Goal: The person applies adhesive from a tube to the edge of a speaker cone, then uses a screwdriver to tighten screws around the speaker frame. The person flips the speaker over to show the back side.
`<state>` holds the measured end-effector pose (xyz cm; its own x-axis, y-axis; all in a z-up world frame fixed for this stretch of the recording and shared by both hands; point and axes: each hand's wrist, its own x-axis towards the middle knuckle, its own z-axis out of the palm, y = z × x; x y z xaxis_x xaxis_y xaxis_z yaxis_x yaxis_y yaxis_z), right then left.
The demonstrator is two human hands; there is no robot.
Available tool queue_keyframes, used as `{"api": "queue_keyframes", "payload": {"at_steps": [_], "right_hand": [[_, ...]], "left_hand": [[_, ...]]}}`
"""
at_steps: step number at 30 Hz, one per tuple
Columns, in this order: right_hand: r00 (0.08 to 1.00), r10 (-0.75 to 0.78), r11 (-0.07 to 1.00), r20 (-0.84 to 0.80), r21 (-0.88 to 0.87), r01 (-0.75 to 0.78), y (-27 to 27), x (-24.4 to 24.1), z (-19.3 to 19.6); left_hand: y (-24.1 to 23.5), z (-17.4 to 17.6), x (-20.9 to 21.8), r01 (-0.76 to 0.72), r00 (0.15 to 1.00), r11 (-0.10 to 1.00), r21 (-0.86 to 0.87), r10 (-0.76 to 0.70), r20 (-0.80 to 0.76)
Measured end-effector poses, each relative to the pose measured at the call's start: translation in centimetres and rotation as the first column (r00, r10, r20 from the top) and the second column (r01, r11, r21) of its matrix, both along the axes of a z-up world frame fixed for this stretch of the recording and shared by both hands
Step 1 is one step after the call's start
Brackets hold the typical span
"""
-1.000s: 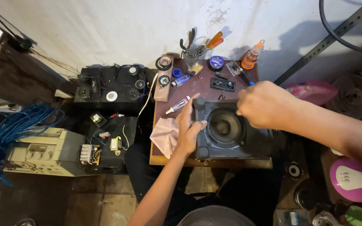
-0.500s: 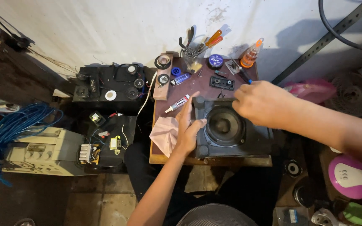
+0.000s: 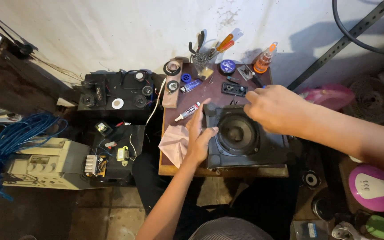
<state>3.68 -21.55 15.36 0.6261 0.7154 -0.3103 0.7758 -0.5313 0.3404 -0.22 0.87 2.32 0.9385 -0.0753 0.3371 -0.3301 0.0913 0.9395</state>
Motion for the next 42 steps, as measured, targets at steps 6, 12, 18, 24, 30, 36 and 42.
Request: {"api": "queue_keyframes", "payload": {"at_steps": [6,12,18,24,30,36,42], "right_hand": [[0.901,-0.388,0.913,-0.195,0.056,0.405,2.1,1.8,0.1],[0.969,-0.199,0.980,-0.145,-0.018,0.198,1.5,0.3,0.7],[0.960,-0.055,0.785,-0.274,0.583,0.211,-0.7,0.8,-0.6],[0.658,0.291,0.072,-0.695,0.701,0.709,-0.1,0.6,-3.0],[0.645,0.497,-0.348,-0.581,0.547,0.761,0.4,1.2,-7.0],[0.838,0.209,-0.586,-0.504,0.621,0.520,2.8,-0.8,-6.5],[0.861,0.143,-0.612,-0.489,0.640,0.465,3.2,-1.3,-6.0]], "left_hand": [[-0.1,0.2,-0.1,-0.007,1.000,1.000,-0.008,0.007,-0.008],[-0.3,-0.5,0.2,-0.017,1.000,1.000,0.002,0.017,-0.003],[-0.1,0.2,-0.1,-0.013,1.000,1.000,-0.019,0.012,-0.019],[-0.6,-1.1,0.2,-0.006,1.000,0.999,-0.041,0.006,-0.018],[-0.4,0.3,-0.1,-0.015,1.000,1.000,-0.020,0.015,-0.013],[-0.4,-0.2,0.0,-0.008,1.000,0.999,-0.038,0.007,-0.026],[-0.5,-0.4,-0.1,-0.010,1.000,0.998,-0.054,0.008,-0.025]]}}
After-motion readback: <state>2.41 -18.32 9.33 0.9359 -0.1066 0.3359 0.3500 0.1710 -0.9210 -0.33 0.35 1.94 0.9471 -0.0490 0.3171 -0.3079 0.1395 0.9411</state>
